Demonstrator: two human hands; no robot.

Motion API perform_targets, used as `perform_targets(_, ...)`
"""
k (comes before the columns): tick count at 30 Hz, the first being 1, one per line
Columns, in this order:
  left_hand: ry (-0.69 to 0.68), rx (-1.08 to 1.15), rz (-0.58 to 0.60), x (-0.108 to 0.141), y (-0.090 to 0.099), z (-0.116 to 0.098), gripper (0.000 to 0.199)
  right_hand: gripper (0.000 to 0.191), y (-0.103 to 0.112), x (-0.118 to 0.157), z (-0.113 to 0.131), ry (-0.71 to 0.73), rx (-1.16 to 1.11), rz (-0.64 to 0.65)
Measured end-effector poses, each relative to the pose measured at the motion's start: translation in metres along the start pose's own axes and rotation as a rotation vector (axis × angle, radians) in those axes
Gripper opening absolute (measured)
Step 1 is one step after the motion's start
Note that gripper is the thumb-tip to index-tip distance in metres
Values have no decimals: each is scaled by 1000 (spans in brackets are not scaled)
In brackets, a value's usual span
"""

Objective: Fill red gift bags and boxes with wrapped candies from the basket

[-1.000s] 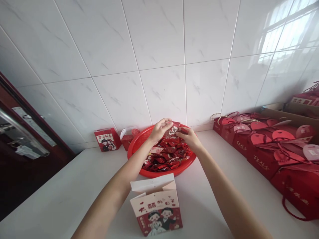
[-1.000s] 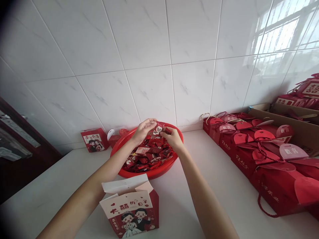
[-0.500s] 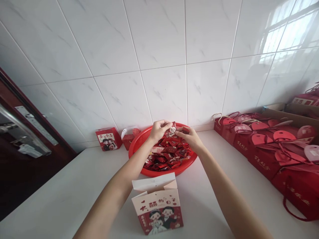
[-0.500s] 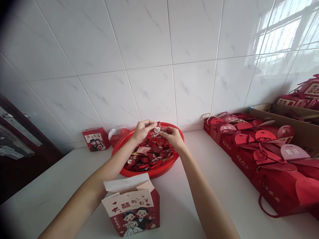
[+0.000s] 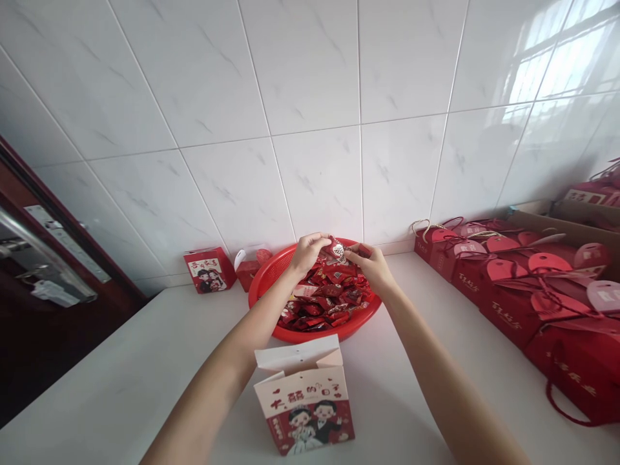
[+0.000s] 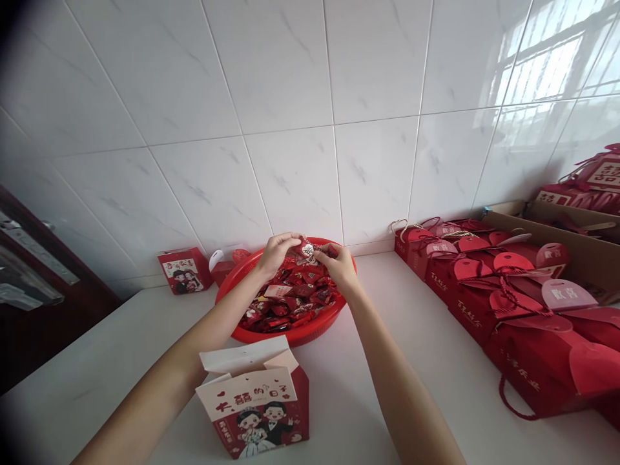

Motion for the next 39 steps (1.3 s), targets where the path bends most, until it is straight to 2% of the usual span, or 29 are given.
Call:
perform_targets(8,-45,-102,46,7,-3,-4,43,42,-4,2,4,-19,-5,40)
perform_targets(11,-41,-118,41,6,-2,-4,43,42,-5,2,6,36,-21,70)
perform_targets(16,-7,-111,25,1,0,3,44,39,-5,0,8,136,75,89)
perform_targets(19,1,-104,22,-3,1,5,43,39,-5,0,9,151,77,87)
perform_targets(22,-2,-92,14,-4,2,6,41,41,-4,1,9,101,28,68)
perform_targets(32,-54,-87,13,-3,3,8,42,41,0,-2,4,-193,-128,-86)
perform_targets(39,-102,-132,32,2,0,4,42,40,-1,-1,4,-267,-187,-58)
Point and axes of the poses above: each hand's wrist, its own x-axis away from the middle knuckle, its own y-axis out of the back of the hand, z = x × y, the point moved 3 cm from there along -x, towards the middle knuckle, and after that the axes turned 15 degrees about y, right-handed, at the moved point
